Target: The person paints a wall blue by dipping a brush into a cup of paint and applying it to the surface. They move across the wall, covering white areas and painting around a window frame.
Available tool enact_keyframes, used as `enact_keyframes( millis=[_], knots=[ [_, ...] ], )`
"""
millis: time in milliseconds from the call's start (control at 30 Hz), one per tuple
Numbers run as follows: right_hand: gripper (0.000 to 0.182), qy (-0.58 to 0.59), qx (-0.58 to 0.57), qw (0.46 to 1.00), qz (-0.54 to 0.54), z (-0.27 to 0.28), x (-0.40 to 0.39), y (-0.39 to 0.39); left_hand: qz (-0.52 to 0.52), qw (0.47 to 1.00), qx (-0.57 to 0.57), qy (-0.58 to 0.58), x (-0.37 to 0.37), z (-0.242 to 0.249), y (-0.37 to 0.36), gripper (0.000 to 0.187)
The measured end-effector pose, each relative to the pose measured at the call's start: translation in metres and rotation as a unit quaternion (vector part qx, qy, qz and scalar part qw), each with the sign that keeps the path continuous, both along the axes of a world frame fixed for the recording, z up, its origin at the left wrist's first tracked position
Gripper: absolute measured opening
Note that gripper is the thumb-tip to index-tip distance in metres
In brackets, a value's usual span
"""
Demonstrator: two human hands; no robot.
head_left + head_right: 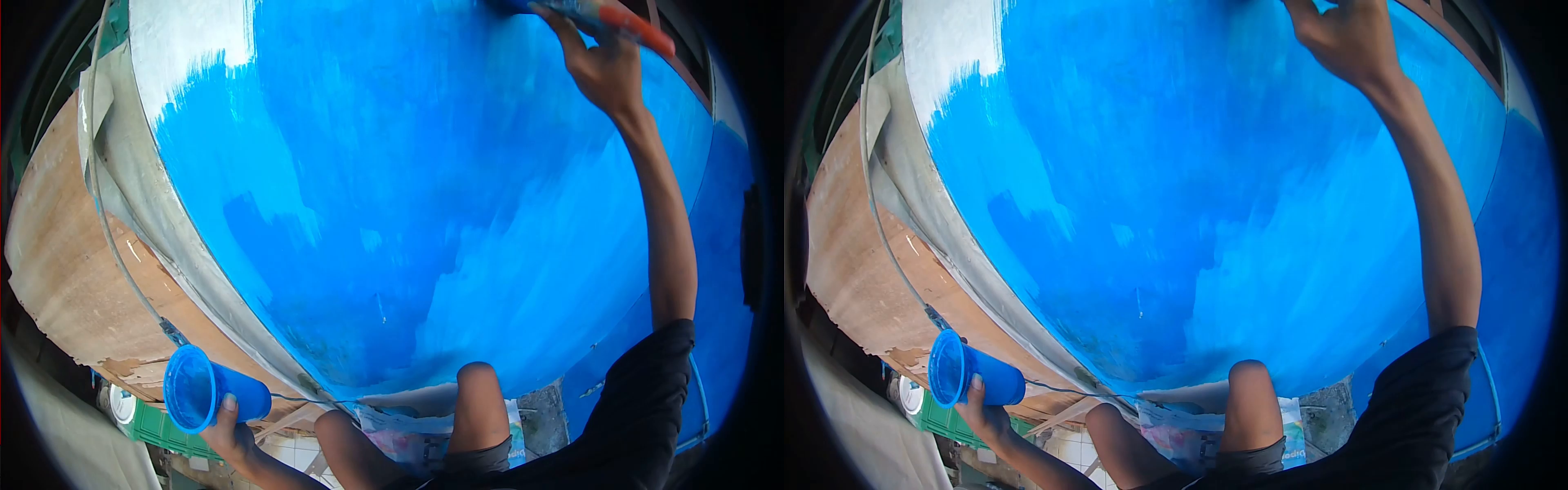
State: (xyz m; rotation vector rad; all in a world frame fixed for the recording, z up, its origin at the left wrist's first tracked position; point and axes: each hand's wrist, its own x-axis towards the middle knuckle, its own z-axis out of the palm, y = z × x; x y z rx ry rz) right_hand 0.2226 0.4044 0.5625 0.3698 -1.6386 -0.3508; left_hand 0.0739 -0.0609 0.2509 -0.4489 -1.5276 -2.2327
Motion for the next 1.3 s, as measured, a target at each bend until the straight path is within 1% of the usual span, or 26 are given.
enact_keyframes(
  millis=[33, 67, 100, 133, 167, 200, 233, 300, 333, 367, 433, 467, 500, 567, 633, 700, 800, 833, 933, 967, 1000, 1033, 1100, 1167, 1233, 1300],
  knots=[
    [0.020, 0.004, -0.009, 0.998, -0.063, -0.009, -0.001, 0.002, -0.003, 1.000, -0.001, 0.001, 0.002, 0.003, 0.001, 0.070],
    [0.020, -0.010, 0.055, 0.998, -0.029, -0.035, -0.002, -0.004, -0.009, 1.000, -0.010, 0.002, 0.003, 0.006, 0.001, 0.070],
    [0.027, -0.078, 0.055, 0.991, -0.095, -0.071, 0.001, 0.003, -0.014, 1.000, -0.018, 0.003, 0.004, 0.008, 0.002, 0.071],
    [0.031, -0.169, 0.038, 0.985, -0.002, -0.103, 0.002, 0.004, -0.015, 1.000, -0.017, 0.005, 0.002, 0.006, 0.001, 0.071],
    [0.028, -0.243, 0.024, 0.970, 0.015, -0.127, 0.010, -0.011, -0.013, 1.000, -0.022, 0.006, -0.002, 0.003, -0.004, 0.071],
    [0.026, -0.316, 0.012, 0.948, 0.031, -0.139, 0.015, -0.022, -0.011, 1.000, -0.024, 0.007, -0.003, 0.003, -0.003, 0.071],
    [0.026, -0.313, 0.016, 0.949, 0.027, -0.132, 0.017, -0.025, -0.013, 1.000, -0.019, 0.010, -0.002, 0.004, -0.001, 0.071],
    [0.021, -0.380, -0.151, 0.910, 0.062, -0.111, 0.025, -0.027, 0.003, 0.999, -0.044, 0.013, -0.002, 0.009, -0.001, 0.071],
    [0.016, -0.333, -0.117, 0.936, 0.005, -0.083, 0.023, -0.016, -0.002, 0.999, -0.047, 0.014, -0.002, 0.009, -0.002, 0.071],
    [0.013, -0.265, -0.193, 0.941, 0.086, -0.060, 0.015, -0.009, 0.000, 0.999, -0.033, 0.014, -0.002, 0.008, -0.002, 0.071],
    [0.016, -0.131, -0.120, 0.983, 0.036, -0.002, 0.014, 0.009, -0.002, 1.000, -0.014, 0.014, -0.003, 0.004, -0.001, 0.071],
    [0.017, -0.082, -0.139, 0.987, 0.008, 0.015, 0.024, -0.019, -0.009, 1.000, -0.005, 0.008, -0.004, 0.001, -0.001, 0.072],
    [0.019, -0.023, -0.055, 0.998, 0.021, 0.021, 0.026, -0.019, -0.015, 1.000, 0.004, 0.005, -0.004, -0.001, -0.001, 0.072],
    [0.019, 0.029, 0.000, 0.998, -0.046, 0.020, 0.030, 0.045, -0.020, 1.000, 0.002, 0.007, -0.006, -0.005, -0.001, 0.072],
    [0.019, -0.031, 0.004, 0.998, -0.048, -0.037, 0.032, 0.028, -0.025, 1.000, 0.002, 0.017, -0.011, -0.008, -0.004, 0.072],
    [0.019, -0.168, -0.007, 0.986, -0.019, -0.096, 0.050, 0.029, -0.039, 0.998, -0.023, 0.035, -0.019, -0.005, -0.007, 0.072],
    [0.016, -0.227, -0.073, 0.970, -0.034, -0.112, 0.073, 0.018, -0.019, 0.999, -0.037, 0.031, -0.014, 0.002, -0.002, 0.071],
    [0.016, -0.189, -0.091, 0.977, -0.024, -0.096, 0.074, 0.021, -0.011, 0.999, -0.035, 0.019, -0.014, 0.004, -0.002, 0.071],
    [0.016, -0.064, -0.111, 0.992, -0.014, 0.000, 0.054, 0.052, -0.009, 0.998, -0.046, 0.033, -0.013, 0.004, 0.002, 0.073],
    [0.014, -0.003, -0.050, 0.992, -0.116, 0.032, 0.055, 0.067, -0.008, 0.998, -0.045, 0.034, -0.011, 0.003, 0.002, 0.073],
    [0.017, -0.009, -0.075, 0.996, -0.050, 0.052, 0.054, 0.026, 0.010, 0.999, -0.036, 0.035, -0.009, 0.002, 0.002, 0.073],
    [0.018, 0.004, -0.011, 1.000, 0.010, 0.063, 0.051, 0.026, 0.028, 0.999, -0.026, 0.036, -0.009, 0.002, 0.003, 0.074],
    [0.021, -0.008, 0.006, 1.000, -0.011, 0.041, 0.046, 0.041, 0.029, 0.998, -0.025, 0.045, -0.006, 0.001, 0.004, 0.075],
    [0.027, -0.040, 0.029, 0.997, -0.058, -0.010, 0.040, 0.059, 0.025, 0.998, -0.031, 0.051, -0.007, 0.000, 0.001, 0.075],
    [0.036, -0.146, 0.022, 0.989, -0.034, -0.082, 0.047, 0.049, 0.015, 0.998, -0.023, 0.049, -0.011, -0.004, -0.007, 0.075],
    [0.038, -0.255, -0.006, 0.967, 0.010, -0.117, 0.057, 0.023, 0.021, 0.998, -0.031, 0.041, -0.014, -0.006, -0.013, 0.074]
  ],
)
